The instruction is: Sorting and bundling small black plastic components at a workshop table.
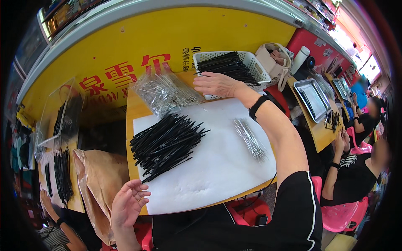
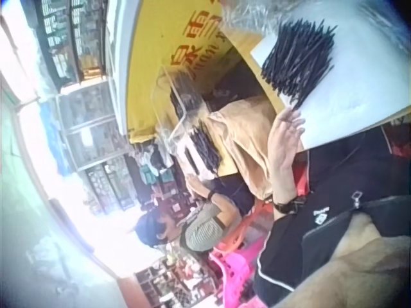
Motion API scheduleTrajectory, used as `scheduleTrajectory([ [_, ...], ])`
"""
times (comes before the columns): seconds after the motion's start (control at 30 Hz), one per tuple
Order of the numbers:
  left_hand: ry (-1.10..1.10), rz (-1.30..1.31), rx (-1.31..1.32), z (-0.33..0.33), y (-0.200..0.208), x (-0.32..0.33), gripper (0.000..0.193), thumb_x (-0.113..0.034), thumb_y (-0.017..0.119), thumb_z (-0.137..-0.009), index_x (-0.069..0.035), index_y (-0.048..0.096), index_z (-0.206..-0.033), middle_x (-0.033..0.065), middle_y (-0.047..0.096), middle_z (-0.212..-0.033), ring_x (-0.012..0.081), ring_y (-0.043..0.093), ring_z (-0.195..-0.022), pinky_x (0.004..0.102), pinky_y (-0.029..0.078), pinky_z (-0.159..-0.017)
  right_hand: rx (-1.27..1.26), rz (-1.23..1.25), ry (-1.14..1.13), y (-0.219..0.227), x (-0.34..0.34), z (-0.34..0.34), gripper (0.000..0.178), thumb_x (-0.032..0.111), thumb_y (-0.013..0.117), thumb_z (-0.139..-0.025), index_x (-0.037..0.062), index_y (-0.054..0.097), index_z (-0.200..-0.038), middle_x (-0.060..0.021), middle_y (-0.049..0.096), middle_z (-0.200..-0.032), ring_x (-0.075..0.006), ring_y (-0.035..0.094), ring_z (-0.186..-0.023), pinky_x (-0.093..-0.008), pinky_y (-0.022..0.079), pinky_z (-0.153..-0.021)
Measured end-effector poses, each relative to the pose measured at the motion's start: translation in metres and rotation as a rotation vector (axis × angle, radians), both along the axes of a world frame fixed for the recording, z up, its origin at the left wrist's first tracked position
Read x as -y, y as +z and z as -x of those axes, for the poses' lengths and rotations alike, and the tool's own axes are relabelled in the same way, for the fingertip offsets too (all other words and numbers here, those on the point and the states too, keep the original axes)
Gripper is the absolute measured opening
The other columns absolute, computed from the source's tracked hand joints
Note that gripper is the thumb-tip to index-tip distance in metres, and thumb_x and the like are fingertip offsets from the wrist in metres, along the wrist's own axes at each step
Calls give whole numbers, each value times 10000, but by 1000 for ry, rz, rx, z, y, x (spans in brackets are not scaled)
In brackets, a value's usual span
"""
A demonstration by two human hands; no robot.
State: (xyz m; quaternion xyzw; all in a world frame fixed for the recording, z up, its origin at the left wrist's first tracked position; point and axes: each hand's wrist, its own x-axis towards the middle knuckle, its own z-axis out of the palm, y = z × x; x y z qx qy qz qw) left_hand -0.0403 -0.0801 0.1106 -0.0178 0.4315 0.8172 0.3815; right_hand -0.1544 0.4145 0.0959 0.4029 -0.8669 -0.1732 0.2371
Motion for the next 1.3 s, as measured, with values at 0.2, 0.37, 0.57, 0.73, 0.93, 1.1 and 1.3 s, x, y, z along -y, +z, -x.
scheduleTrajectory([
  [0.2,-103,325,-348,12,26,-46,297,-56,557,-873,16,528,-1160,159,598,-1071,251,610,-963,339,498,-825,74,48,90,7,4,9,298,230,655,-775,61,552,-997,-84,566,-1101,-221,516,-1116,-339,394,-994],
  [0.37,-452,488,-1487,79,80,-177,265,71,572,-770,-2,606,-1023,132,611,-1023,282,603,-936,313,476,-811,123,21,49,1,-19,-7,269,239,634,-782,52,548,-955,-86,558,-1070,-230,513,-1124,-345,401,-985],
  [0.57,-514,331,-2205,143,75,-395,314,-52,642,-764,-65,626,-1078,152,563,-1171,317,532,-1104,354,445,-913,64,205,56,-8,-6,2,280,291,608,-787,84,558,-968,-66,560,-1068,-217,509,-1124,-339,393,-976],
  [0.73,-679,445,-2450,142,34,-497,694,-257,743,-706,-161,469,-1337,159,329,-1446,329,266,-1363,506,290,-1072,71,380,-31,-19,-10,-11,323,333,559,-827,109,578,-1059,-63,566,-1145,-221,503,-1152,-356,386,-983],
  [0.93,-914,768,-2387,148,35,-509,1055,-314,829,-570,-212,262,-1454,166,170,-1520,357,90,-1419,575,127,-1111,63,673,-160,-25,-19,-21,394,383,501,-875,139,601,-1168,-58,574,-1238,-227,495,-1186,-376,378,-991],
  [1.1,-1062,802,-2233,162,34,-505,993,-244,798,-620,-214,264,-1457,150,154,-1527,318,70,-1429,576,104,-1122,15,387,-113,-27,-17,2,153,240,505,-806,124,602,-819,-43,634,-934,-228,595,-964,-403,442,-867],
  [1.3,-1129,686,-2251,173,25,-503,887,-319,762,-686,-288,297,-1441,157,186,-1520,316,55,-1431,579,82,-1125,113,480,-73,-15,-13,0,136,234,550,-762,120,625,-771,-48,636,-930,-220,609,-917,-395,465,-808],
])
